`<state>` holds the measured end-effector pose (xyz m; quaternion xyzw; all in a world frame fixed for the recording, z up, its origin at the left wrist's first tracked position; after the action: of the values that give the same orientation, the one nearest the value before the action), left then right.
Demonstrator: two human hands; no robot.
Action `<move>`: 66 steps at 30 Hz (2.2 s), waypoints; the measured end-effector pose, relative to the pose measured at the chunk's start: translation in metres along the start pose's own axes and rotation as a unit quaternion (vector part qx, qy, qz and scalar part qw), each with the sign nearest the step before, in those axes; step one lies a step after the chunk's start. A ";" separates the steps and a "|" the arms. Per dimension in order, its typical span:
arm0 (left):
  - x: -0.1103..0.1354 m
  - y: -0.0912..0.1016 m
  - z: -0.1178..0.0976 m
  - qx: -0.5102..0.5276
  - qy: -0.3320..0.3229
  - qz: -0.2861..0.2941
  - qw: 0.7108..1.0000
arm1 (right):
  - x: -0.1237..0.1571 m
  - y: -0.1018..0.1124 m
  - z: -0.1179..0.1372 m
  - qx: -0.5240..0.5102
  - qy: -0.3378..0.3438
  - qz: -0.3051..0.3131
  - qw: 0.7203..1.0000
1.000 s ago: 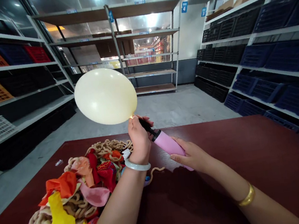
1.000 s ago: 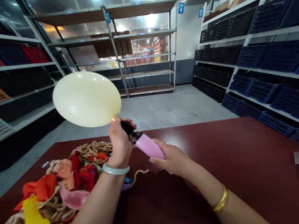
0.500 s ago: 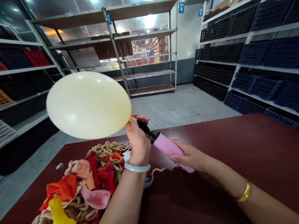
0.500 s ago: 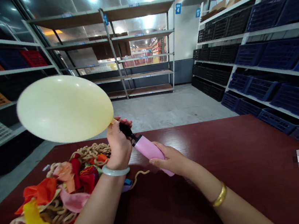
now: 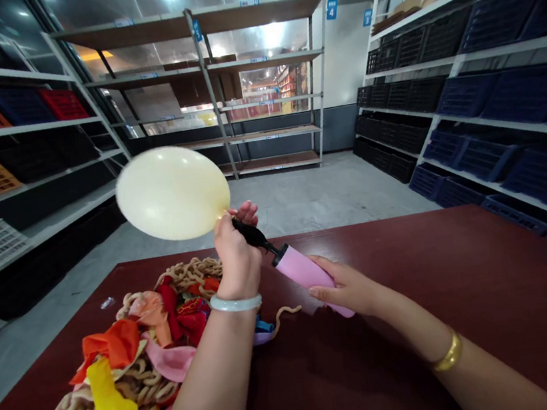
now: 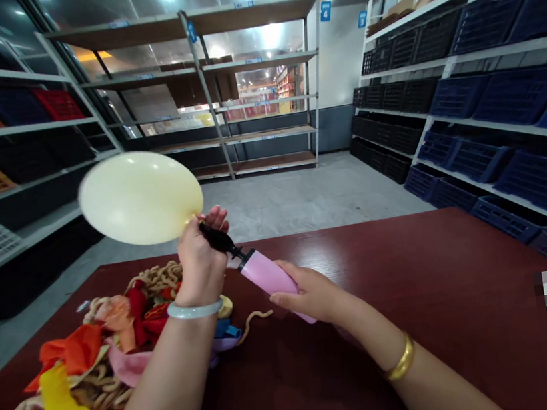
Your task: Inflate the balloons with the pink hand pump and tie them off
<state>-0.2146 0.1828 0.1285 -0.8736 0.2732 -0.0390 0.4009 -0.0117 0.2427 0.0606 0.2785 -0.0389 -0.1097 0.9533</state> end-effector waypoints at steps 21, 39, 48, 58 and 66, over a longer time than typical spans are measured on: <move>-0.033 0.026 -0.048 -0.063 -0.076 0.044 0.994 | 0.003 -0.001 0.005 0.050 0.010 0.025 0.998; -0.001 -0.008 0.018 -0.034 0.001 0.108 0.994 | 0.083 0.034 -0.021 0.140 -0.066 -0.075 0.985; -0.004 0.001 0.023 -0.109 0.024 0.099 0.989 | 0.095 0.027 -0.043 0.235 -0.166 -0.061 0.956; 0.019 -0.004 0.017 -0.137 0.101 0.151 0.974 | 0.084 0.036 -0.035 0.357 -0.198 -0.039 0.912; 0.033 0.017 0.016 -0.153 0.122 0.182 0.964 | 0.002 -0.051 0.044 0.341 0.052 0.009 0.938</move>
<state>-0.1897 0.1673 0.1004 -0.8487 0.4771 -0.0290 0.2262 -0.0257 0.1777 0.0701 0.5922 -0.0270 -0.0668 0.8026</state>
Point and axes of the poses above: each hand's wrist, its own x-axis away from the middle knuckle, its own y-axis out of the back of the hand, z = x × y, the point moved 7 cm from there along -x, towards the middle knuckle, and after that the axes turned 10 degrees about z, right-handed, at the moved point
